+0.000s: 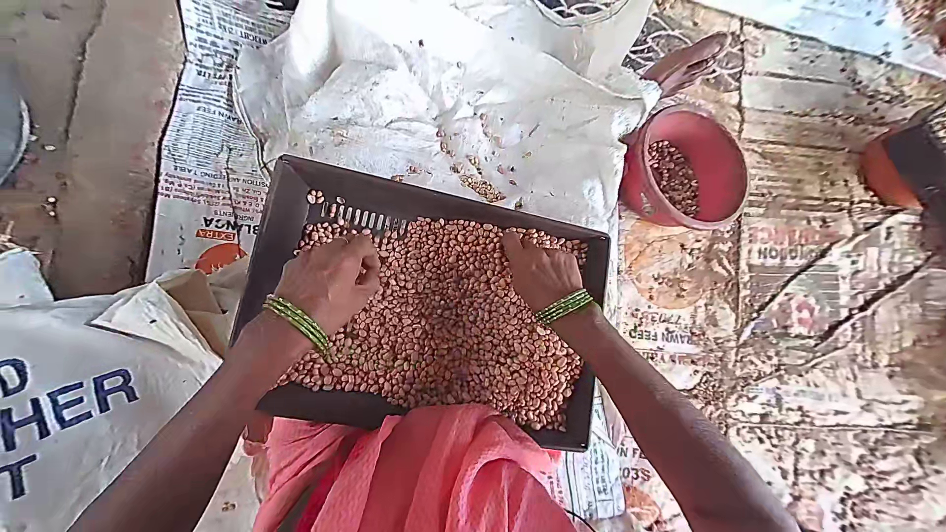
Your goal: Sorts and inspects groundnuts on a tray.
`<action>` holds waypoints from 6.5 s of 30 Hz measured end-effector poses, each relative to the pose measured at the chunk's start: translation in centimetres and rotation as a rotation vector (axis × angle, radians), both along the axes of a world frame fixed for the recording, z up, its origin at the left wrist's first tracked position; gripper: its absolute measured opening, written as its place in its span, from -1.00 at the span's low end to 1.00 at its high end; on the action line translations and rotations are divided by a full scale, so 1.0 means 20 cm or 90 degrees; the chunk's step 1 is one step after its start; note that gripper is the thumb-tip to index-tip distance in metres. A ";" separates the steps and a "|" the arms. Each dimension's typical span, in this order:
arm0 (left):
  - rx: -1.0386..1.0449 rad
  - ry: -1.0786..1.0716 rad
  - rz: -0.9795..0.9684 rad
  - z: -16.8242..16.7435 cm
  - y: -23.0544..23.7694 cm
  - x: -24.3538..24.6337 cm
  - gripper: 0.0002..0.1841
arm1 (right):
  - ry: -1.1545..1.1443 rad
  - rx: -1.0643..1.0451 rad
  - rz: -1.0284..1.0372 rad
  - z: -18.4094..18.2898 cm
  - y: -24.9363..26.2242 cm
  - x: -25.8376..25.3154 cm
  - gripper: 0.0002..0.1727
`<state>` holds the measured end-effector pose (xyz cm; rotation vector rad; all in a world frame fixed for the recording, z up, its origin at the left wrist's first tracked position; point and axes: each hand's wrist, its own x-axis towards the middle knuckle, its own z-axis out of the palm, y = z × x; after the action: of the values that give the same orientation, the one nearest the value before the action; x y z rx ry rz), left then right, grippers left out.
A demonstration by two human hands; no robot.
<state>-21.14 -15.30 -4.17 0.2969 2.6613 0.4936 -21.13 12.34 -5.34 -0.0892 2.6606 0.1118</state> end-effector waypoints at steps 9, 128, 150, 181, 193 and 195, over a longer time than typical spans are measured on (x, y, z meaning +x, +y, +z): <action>0.501 0.207 -0.169 0.10 0.29 -0.05 -0.80 | -0.176 -1.120 -0.470 0.04 0.15 0.23 -0.46; 0.042 -0.061 -0.140 -0.15 -0.18 0.07 -0.76 | -0.320 -1.097 -0.490 -0.11 -0.38 0.17 -0.42; 0.167 -0.070 -0.145 -0.05 -0.12 0.20 -0.84 | -0.190 -0.415 0.105 -0.09 -0.43 0.15 -0.68; 0.186 0.103 -0.203 -0.24 -0.15 0.48 -0.85 | -0.056 -0.175 0.520 -0.11 -0.41 0.27 -0.77; 0.036 -0.065 -0.129 -0.17 -0.08 0.41 -0.76 | -0.119 -0.088 0.342 -0.07 -0.49 0.32 -0.70; 0.045 -0.069 -0.056 -0.12 -0.12 0.35 -0.78 | -0.157 -0.122 0.267 -0.06 -0.47 0.29 -0.68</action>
<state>-14.12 -17.80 -6.48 0.3953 2.5171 0.5613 -15.34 2.90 -6.51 -0.6776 2.3626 -0.0196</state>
